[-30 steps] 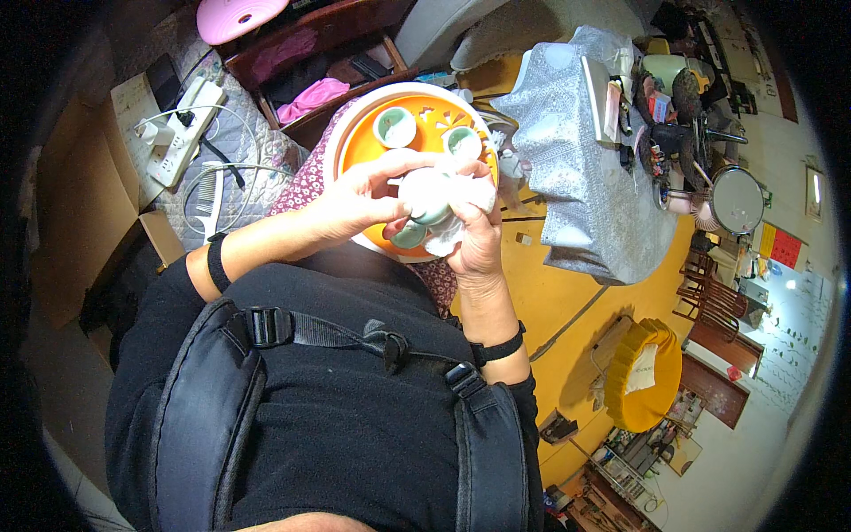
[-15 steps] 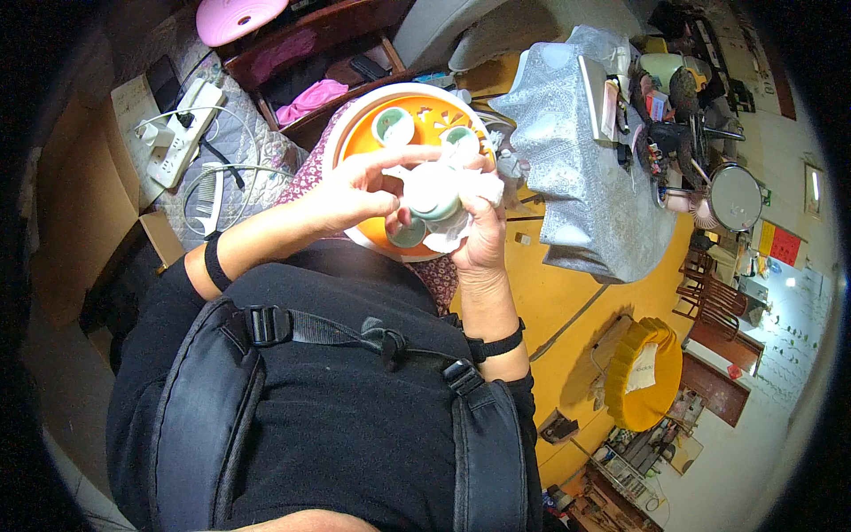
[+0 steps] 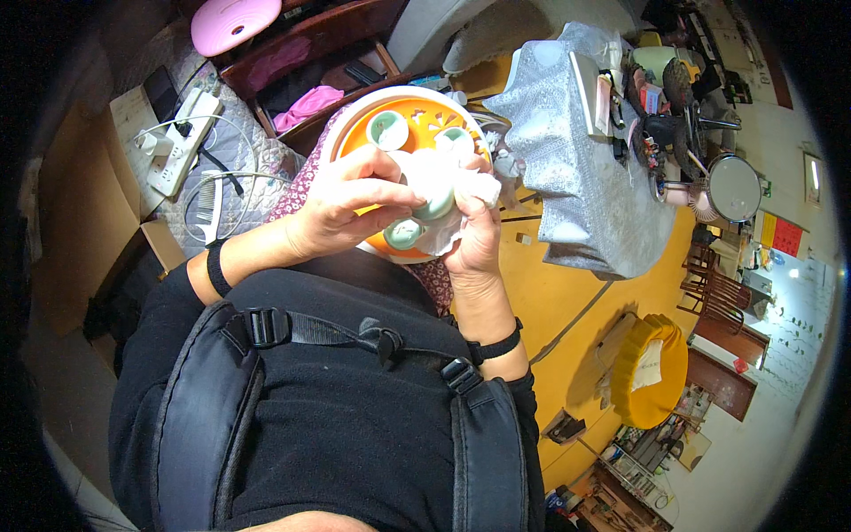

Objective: The person wipes several small cups and a teapot on a yellow tray with a white cloth, then wipes a white lid. The person then wipes a clear plastic container and places it on the floor.

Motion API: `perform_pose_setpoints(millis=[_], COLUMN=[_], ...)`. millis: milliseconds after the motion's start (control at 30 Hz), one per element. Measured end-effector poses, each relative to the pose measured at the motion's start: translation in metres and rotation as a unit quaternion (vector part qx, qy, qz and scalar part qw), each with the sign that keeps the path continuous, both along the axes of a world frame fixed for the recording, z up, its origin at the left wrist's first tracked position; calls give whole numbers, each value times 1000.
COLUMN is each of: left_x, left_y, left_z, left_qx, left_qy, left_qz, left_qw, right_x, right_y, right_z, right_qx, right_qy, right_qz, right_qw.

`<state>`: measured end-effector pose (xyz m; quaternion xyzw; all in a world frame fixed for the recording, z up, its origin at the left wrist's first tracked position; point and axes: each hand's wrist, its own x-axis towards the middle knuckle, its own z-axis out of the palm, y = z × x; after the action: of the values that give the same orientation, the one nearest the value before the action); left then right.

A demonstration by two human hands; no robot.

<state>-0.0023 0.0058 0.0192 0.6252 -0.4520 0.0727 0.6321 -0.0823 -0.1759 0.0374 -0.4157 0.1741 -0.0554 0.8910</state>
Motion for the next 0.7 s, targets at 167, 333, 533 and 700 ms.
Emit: perform_pose_setpoints(millis=[167,333,533,700], left_x=[-2,2,-3,-1], left_y=[-2,-1,-1,-2], left_z=[4,5,9,7], left_qx=[-29,-27,-38,-22], left_qy=[-37,-106,-73,-97], left_qz=[11,16,13,11], left_qw=[999,994,997,995], right_x=[-1,-3,-3,-3], right_y=[3,4,2,1], right_z=[4,3,-2,-1], right_qx=[28,48,74,82], right_qy=[3,-3,-2,0], right_qz=[-4,-3,-3,5], right_qw=[1000,999,997,997])
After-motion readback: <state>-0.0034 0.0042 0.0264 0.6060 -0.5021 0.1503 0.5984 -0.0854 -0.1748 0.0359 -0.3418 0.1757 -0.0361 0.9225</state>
